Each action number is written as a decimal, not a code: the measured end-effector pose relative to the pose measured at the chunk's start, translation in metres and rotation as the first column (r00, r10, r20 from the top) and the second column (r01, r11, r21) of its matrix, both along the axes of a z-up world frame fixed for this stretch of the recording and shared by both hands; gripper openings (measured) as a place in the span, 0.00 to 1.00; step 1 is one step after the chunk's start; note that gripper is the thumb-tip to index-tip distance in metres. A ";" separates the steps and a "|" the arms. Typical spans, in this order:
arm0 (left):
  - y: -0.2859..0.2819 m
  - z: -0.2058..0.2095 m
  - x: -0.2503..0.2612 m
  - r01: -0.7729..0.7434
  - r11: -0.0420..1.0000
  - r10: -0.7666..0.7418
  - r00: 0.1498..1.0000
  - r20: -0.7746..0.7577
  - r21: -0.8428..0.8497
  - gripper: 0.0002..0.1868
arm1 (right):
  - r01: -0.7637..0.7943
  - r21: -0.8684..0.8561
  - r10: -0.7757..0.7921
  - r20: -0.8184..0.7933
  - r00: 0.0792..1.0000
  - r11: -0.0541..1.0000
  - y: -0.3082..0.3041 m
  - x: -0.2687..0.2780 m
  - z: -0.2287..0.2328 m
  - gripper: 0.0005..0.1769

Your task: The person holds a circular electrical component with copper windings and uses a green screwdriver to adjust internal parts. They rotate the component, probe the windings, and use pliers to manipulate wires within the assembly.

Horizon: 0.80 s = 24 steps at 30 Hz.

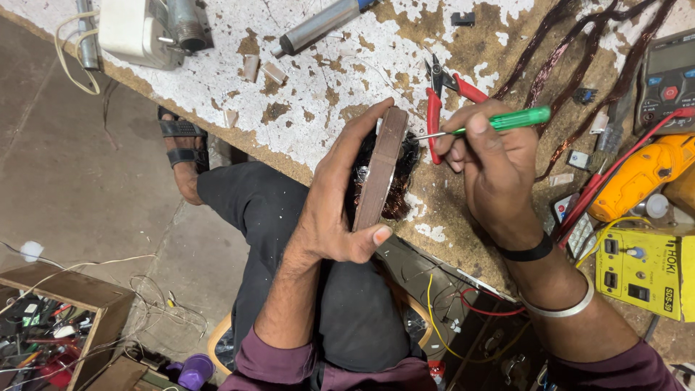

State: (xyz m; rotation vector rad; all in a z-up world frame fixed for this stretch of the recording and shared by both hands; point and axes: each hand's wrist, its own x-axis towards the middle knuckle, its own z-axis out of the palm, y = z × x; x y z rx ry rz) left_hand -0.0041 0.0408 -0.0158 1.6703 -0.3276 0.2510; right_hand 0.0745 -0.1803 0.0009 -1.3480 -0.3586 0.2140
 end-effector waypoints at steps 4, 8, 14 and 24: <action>0.000 0.000 0.000 0.005 1.000 -0.005 1.000 -0.007 -0.005 0.56 | -0.062 -0.052 0.061 -0.021 0.998 0.997 0.004 -0.004 0.001 0.17; 0.001 0.001 0.000 0.004 1.000 -0.004 1.000 -0.009 0.007 0.57 | -0.028 0.042 0.030 -0.059 0.998 0.999 0.004 -0.004 0.002 0.17; 0.001 0.002 -0.001 0.006 1.000 -0.006 1.000 -0.003 0.004 0.56 | 0.003 0.005 -0.003 0.024 1.000 1.000 0.001 -0.001 0.001 0.18; -0.001 -0.001 0.000 0.004 1.000 -0.004 1.000 -0.005 0.006 0.56 | 0.004 -0.027 -0.003 0.034 0.999 1.000 0.002 -0.001 0.002 0.16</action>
